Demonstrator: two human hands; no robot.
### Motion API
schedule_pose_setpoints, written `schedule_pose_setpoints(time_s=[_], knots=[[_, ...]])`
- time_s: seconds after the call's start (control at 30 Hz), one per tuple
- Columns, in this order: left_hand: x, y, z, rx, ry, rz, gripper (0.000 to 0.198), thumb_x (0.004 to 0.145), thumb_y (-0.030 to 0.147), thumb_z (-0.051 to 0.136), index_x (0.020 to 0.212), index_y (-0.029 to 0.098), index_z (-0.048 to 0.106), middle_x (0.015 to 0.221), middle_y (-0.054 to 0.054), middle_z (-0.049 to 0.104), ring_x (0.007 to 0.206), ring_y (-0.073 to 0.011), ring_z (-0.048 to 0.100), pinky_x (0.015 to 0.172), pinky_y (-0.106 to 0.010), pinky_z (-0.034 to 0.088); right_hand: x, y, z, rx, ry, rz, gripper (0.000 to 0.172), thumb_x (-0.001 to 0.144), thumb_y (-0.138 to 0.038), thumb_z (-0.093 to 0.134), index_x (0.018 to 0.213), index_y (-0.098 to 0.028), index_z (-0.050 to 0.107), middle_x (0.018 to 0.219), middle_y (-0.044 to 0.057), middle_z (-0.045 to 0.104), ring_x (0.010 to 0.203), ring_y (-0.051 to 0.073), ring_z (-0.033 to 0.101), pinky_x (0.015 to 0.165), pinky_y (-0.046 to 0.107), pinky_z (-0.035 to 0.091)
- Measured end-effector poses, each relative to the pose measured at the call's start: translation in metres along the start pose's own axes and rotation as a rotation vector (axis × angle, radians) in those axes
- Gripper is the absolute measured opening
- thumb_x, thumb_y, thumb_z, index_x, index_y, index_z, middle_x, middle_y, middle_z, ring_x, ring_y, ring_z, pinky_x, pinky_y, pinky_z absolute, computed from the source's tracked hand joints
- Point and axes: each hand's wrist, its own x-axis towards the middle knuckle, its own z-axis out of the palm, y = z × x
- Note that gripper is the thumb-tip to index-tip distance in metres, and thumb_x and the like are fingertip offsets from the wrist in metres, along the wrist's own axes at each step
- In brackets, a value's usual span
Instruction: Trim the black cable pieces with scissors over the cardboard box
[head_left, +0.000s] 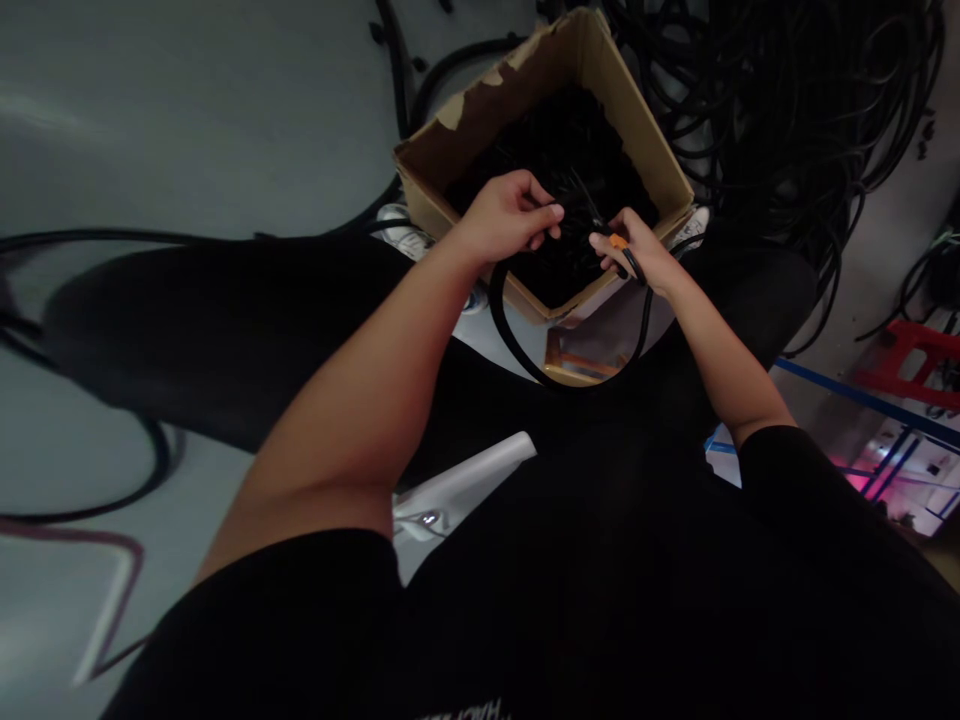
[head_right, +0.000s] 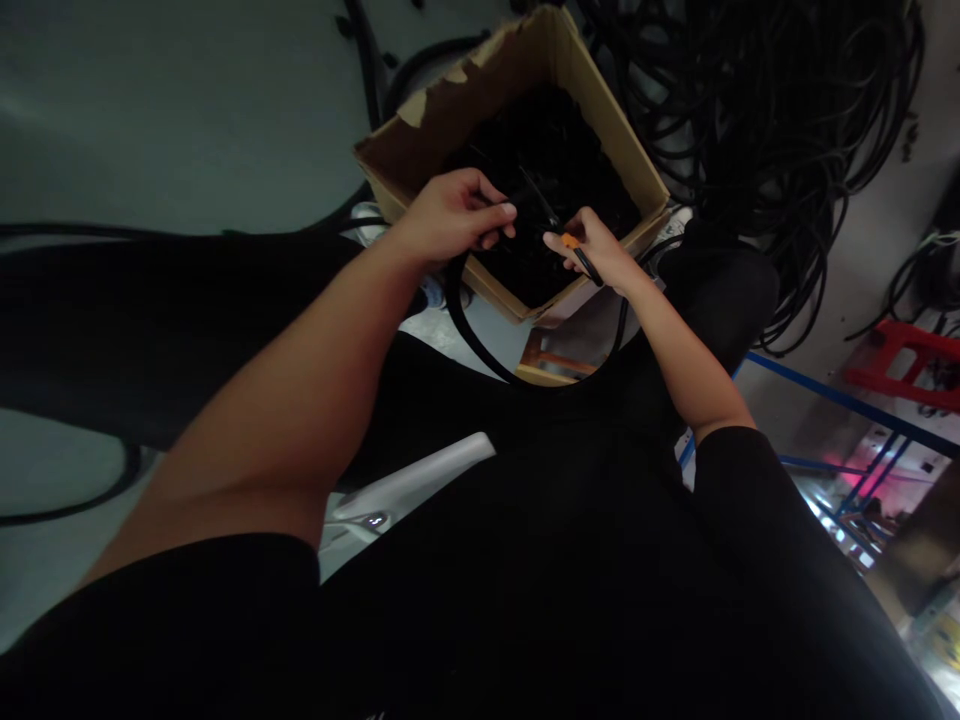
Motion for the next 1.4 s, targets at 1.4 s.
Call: schedule_pose_setpoints(time_s=[1.4], knots=[[-0.008, -0.003, -0.038, 0.047, -0.15, -0.174, 0.039, 0.111, 0.043, 0.104, 0.107, 0.025, 0.069, 0.078, 0.0, 0.053, 0.074, -0.0187, 0.054, 0.062, -0.026, 0.033, 0.002, 0.022, -0.024, 0.0, -0.139, -0.082, 0.093, 0.094, -0.1, 0.104, 0.122, -0.029, 0.05, 0.111, 0.003, 0.068, 0.107, 0.028, 0.081, 0.092, 0.052, 0.082]])
